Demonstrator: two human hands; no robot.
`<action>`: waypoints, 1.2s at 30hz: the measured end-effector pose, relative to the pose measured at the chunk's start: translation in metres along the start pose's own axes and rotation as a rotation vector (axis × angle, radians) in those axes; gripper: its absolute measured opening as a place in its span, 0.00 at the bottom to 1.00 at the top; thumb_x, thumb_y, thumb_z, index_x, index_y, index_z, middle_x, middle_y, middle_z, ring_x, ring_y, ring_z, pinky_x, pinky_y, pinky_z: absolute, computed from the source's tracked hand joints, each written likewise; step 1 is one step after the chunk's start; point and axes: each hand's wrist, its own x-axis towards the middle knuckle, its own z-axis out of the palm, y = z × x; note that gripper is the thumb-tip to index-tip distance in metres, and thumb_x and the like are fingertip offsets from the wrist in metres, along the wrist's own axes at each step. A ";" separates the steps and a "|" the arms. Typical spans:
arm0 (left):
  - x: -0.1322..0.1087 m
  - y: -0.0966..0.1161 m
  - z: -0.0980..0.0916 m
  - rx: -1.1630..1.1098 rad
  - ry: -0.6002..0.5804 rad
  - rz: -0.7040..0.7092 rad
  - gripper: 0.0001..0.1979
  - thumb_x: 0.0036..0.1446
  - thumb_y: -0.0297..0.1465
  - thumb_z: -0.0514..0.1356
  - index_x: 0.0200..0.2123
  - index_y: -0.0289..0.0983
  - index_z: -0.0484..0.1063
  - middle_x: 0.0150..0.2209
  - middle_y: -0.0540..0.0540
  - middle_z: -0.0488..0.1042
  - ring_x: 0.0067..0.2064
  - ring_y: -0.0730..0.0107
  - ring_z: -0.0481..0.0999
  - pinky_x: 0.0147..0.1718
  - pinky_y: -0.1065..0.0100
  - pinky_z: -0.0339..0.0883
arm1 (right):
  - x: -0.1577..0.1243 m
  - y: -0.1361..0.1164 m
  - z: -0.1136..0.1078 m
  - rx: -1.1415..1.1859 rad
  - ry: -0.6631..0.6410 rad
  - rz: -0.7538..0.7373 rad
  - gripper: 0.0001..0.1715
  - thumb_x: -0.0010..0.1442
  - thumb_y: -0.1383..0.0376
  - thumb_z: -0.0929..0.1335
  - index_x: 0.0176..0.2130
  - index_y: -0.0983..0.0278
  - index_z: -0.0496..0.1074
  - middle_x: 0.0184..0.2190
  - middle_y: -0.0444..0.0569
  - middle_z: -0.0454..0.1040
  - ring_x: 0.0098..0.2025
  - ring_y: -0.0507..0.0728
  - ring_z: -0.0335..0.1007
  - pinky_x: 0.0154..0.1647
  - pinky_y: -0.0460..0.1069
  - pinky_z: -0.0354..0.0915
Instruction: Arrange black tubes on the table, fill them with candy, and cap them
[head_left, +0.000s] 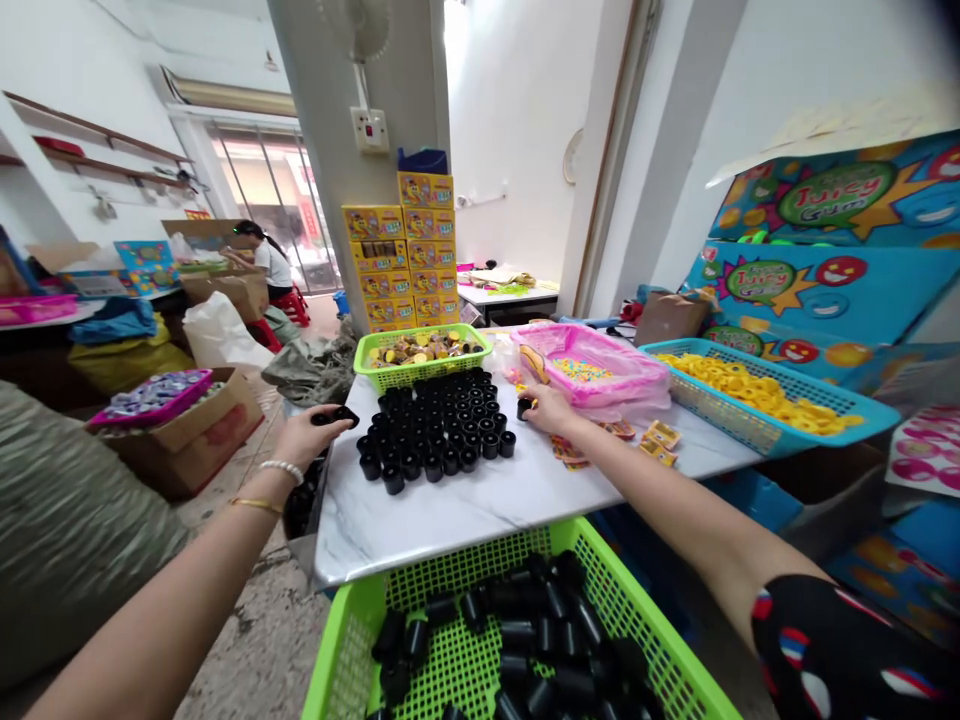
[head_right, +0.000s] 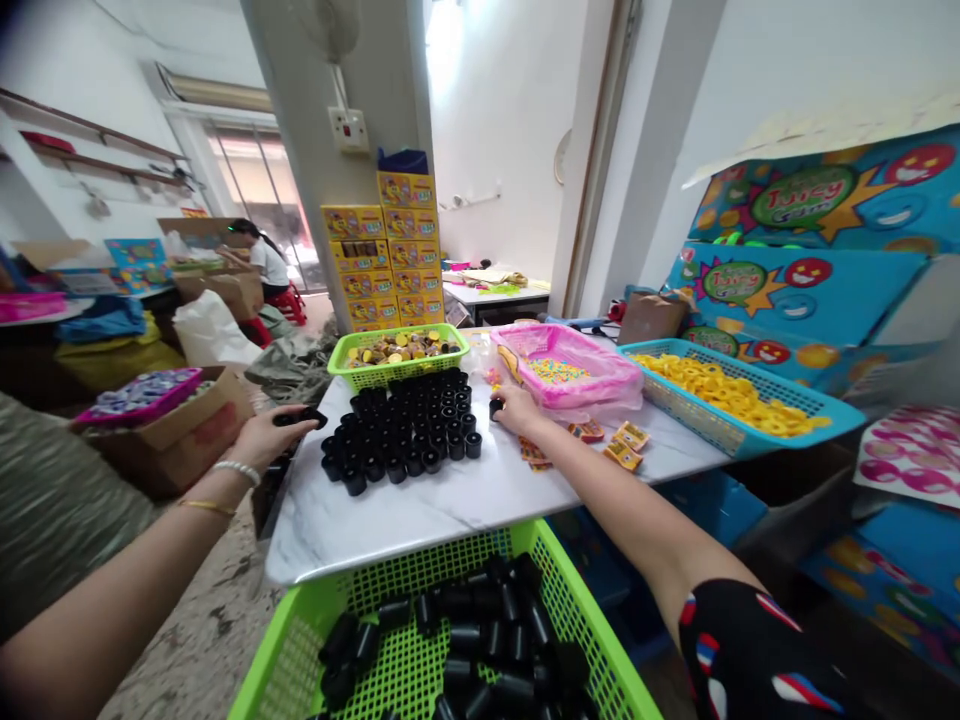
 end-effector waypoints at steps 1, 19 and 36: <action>0.010 -0.001 0.007 0.008 -0.035 -0.030 0.13 0.62 0.36 0.61 0.44 0.32 0.72 0.38 0.46 0.75 0.34 0.69 0.76 0.33 0.64 0.73 | 0.006 0.002 0.007 0.005 -0.007 0.015 0.18 0.66 0.59 0.66 0.52 0.65 0.69 0.51 0.53 0.71 0.48 0.58 0.71 0.48 0.57 0.70; 0.049 -0.036 0.040 -0.235 -0.035 -0.160 0.17 0.64 0.37 0.59 0.53 0.35 0.68 0.50 0.41 0.72 0.46 0.61 0.76 0.43 0.56 0.73 | -0.003 0.013 0.008 0.217 -0.033 0.105 0.19 0.56 0.63 0.68 0.46 0.65 0.78 0.37 0.52 0.81 0.37 0.59 0.77 0.46 0.54 0.70; 0.029 -0.035 0.044 0.050 0.066 0.042 0.13 0.62 0.33 0.62 0.47 0.33 0.72 0.45 0.44 0.75 0.42 0.63 0.77 0.40 0.59 0.74 | -0.136 -0.066 -0.050 0.349 -0.123 -0.127 0.14 0.60 0.60 0.69 0.42 0.64 0.79 0.41 0.52 0.80 0.42 0.58 0.76 0.44 0.52 0.71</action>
